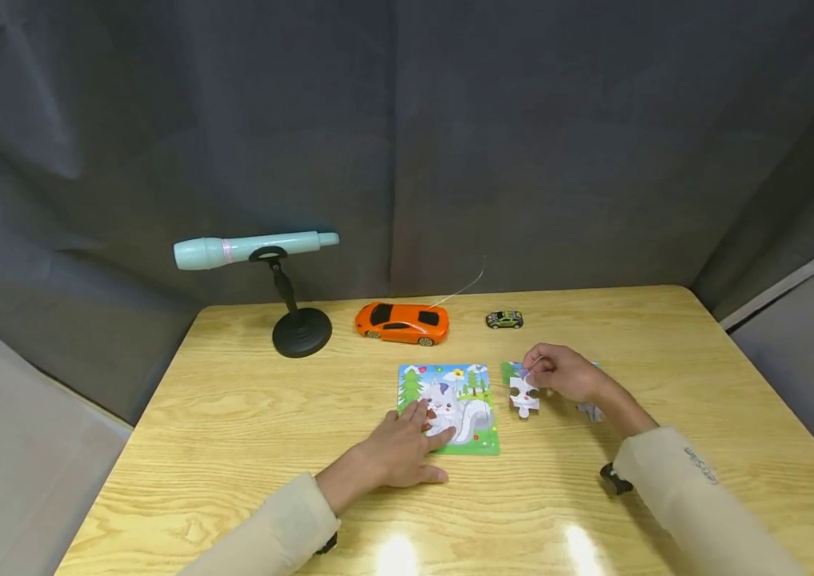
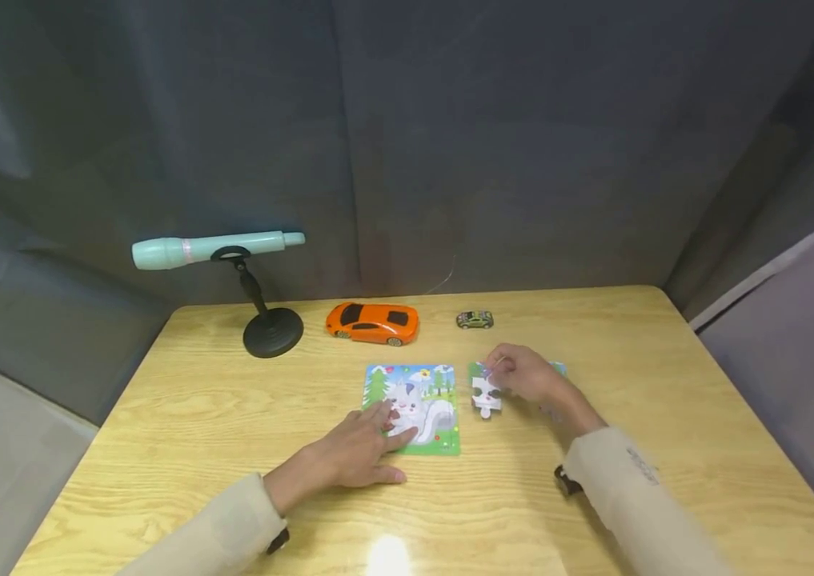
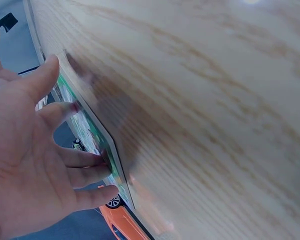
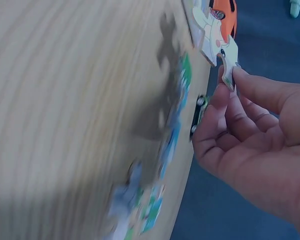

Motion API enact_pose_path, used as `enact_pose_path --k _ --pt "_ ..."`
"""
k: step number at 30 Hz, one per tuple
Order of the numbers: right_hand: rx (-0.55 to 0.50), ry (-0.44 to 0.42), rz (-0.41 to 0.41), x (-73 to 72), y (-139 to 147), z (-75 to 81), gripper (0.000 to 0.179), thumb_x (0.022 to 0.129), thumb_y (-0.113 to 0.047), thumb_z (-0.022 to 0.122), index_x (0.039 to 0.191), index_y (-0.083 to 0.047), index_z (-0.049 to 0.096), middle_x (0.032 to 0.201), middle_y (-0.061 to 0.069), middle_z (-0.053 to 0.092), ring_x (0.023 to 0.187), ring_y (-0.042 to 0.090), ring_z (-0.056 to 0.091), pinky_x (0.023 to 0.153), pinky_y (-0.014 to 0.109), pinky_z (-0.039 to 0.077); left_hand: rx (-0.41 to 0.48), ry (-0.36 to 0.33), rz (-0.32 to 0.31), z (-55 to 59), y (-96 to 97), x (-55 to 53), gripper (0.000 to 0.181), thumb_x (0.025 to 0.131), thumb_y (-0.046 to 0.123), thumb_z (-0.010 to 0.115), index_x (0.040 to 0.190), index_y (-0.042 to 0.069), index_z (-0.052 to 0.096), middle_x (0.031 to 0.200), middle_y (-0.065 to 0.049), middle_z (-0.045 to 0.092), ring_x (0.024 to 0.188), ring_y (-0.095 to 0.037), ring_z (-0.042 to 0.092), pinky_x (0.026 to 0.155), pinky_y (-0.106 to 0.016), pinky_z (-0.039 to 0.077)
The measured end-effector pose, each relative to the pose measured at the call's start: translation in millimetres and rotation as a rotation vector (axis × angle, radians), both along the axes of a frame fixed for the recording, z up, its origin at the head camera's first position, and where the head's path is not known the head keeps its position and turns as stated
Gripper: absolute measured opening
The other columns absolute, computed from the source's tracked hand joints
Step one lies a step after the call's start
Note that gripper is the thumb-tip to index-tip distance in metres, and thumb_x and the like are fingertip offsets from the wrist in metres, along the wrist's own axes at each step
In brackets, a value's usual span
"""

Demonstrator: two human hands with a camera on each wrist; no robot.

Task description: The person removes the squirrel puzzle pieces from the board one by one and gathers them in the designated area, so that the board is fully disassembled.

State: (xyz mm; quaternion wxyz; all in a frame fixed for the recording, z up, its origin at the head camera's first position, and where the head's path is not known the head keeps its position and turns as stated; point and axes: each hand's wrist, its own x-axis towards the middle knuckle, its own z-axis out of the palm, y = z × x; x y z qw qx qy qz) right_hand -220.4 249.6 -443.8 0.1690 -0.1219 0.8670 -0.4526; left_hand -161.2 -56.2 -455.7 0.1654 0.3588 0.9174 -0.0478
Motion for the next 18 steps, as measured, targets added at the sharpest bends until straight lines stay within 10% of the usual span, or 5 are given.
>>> enact_pose_path --k 18 --pt "0.159 0.0 -0.049 7.1 33.3 -18.0 0.015 0.092 -0.004 0.058 0.105 0.005 0.058 0.089 0.012 0.063 0.077 0.017 0.055 0.062 0.028 0.048 0.001 0.001 -0.001 -2.1 0.0 -1.3 0.067 0.088 0.065 0.044 0.148 0.039 0.027 0.157 -0.021 0.018 0.146 -0.033 0.019 0.11 -0.053 0.033"
